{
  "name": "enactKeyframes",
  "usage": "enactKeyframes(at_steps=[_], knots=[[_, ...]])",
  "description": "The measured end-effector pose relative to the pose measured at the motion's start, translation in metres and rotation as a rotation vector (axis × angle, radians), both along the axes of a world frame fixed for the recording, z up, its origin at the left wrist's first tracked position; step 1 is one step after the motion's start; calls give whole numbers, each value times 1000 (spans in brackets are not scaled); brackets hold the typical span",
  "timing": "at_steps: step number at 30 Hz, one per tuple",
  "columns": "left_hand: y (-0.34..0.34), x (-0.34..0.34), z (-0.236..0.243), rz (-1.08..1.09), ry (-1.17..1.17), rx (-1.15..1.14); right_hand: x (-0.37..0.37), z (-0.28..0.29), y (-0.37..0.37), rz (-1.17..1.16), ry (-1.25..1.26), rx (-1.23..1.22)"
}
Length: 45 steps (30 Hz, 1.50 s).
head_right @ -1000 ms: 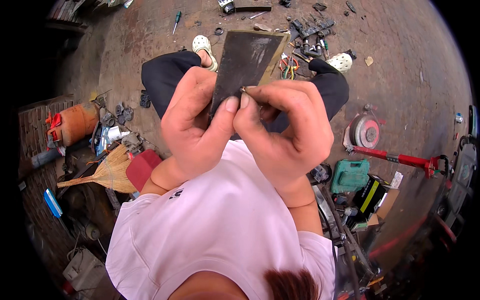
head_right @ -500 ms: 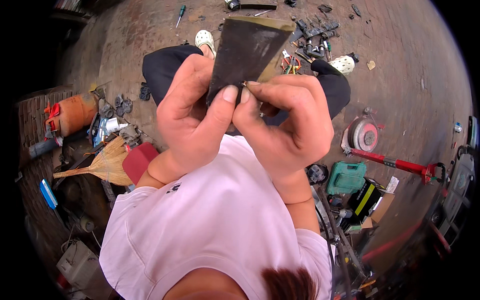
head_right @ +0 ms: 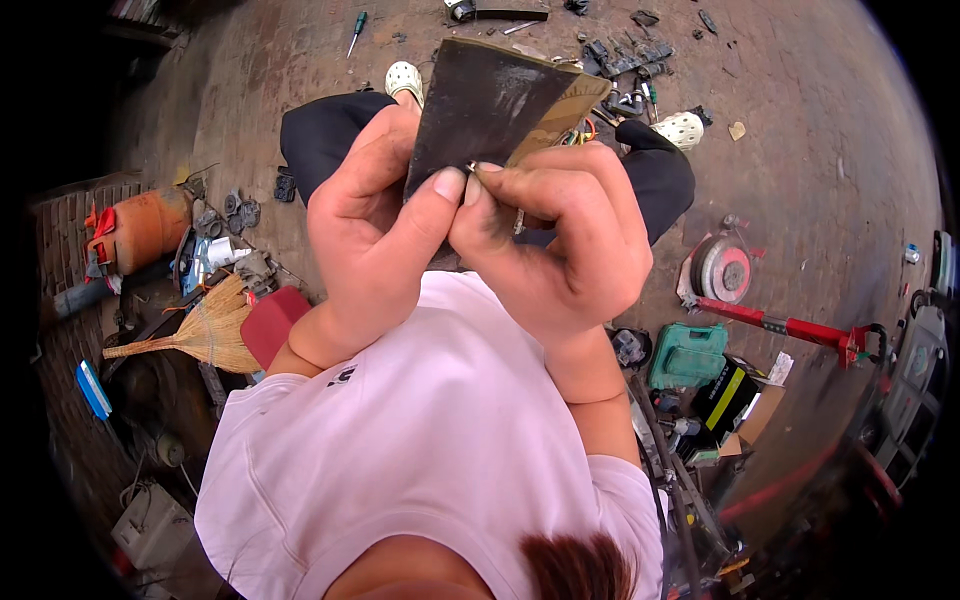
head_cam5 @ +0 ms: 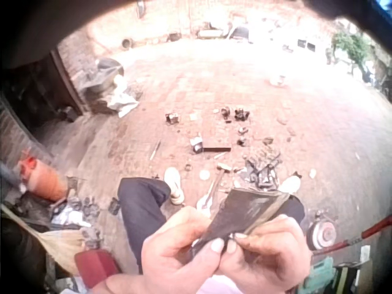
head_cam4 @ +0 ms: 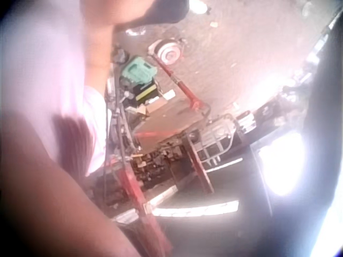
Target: The person sits on the floor and uses a hammer, sandpaper, and pliers to shape and smooth a small metal piece. They repeatedly bend and adjust the piece with pliers while seated.
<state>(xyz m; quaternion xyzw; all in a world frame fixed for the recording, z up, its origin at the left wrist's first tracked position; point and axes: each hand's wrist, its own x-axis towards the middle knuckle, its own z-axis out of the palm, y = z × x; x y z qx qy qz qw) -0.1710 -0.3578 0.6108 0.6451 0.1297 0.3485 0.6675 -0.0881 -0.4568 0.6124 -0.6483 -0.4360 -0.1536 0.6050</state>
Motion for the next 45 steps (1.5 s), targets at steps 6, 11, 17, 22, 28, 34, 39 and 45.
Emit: enactKeyframes(at_steps=[6, 11, 17, 22, 28, 34, 39, 45], knots=[[3, 0, -1, -55, -31, 104, 4, 0, 2, -117, 92, 4], [3, 2, -3, -43, -12, 95, 5, -1, 2, -117, 132, 39], [2, 2, -3, -6, 24, -13, 5, -1, 5, -3, -4, 5], [5, 0, -1, -63, 42, 43, 8, 0, 7, -124, 87, 6], [5, -2, 1, -82, 42, -44, 14, -4, 9, -176, 126, 14], [9, 0, 3, -70, 68, -69, 9, -5, 14, 21, 39, 57], [7, 1, 2, -73, 42, -118, 10, 0, 12, -54, 84, 0], [9, 1, -2, -120, 100, 18, 21, -2, 16, -192, 230, 49]])
